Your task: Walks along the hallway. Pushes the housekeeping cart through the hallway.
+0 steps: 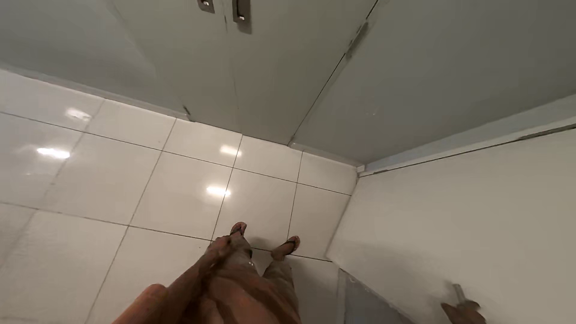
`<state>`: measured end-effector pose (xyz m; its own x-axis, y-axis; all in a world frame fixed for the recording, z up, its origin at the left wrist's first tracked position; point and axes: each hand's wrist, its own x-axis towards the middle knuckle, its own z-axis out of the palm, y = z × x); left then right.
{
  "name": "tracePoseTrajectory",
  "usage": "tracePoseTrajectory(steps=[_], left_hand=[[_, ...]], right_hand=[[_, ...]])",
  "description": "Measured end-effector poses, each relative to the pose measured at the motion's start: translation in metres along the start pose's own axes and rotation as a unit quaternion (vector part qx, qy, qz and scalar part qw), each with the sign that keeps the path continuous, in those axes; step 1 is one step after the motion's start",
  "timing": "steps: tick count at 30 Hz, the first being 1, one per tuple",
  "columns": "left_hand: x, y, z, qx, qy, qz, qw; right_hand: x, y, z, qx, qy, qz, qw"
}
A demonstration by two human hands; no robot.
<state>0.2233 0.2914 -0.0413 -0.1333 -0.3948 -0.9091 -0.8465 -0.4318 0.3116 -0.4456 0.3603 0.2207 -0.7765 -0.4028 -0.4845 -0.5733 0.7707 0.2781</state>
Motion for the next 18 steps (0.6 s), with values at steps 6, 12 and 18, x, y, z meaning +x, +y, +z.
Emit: tracePoseTrajectory(steps=[6,12,18], left_hand=[[0.008,-0.122,-0.036,-0.026,0.012,-0.017,0.999],[-0.007,-0.111,-0.051,-0.195,0.128,-0.104,0.967],[0.002,-0.001,-0.04,-0.089,0.027,0.037,0.995]], right_hand=[[-0.029,-0.142,0.009,0.036,0.048,-0.006,0.998],[-0.112,-0.311,-0.032,0.218,0.159,-0.08,0.96],[-0.166,-0.383,-0.036,0.269,-0.059,-0.477,0.835]])
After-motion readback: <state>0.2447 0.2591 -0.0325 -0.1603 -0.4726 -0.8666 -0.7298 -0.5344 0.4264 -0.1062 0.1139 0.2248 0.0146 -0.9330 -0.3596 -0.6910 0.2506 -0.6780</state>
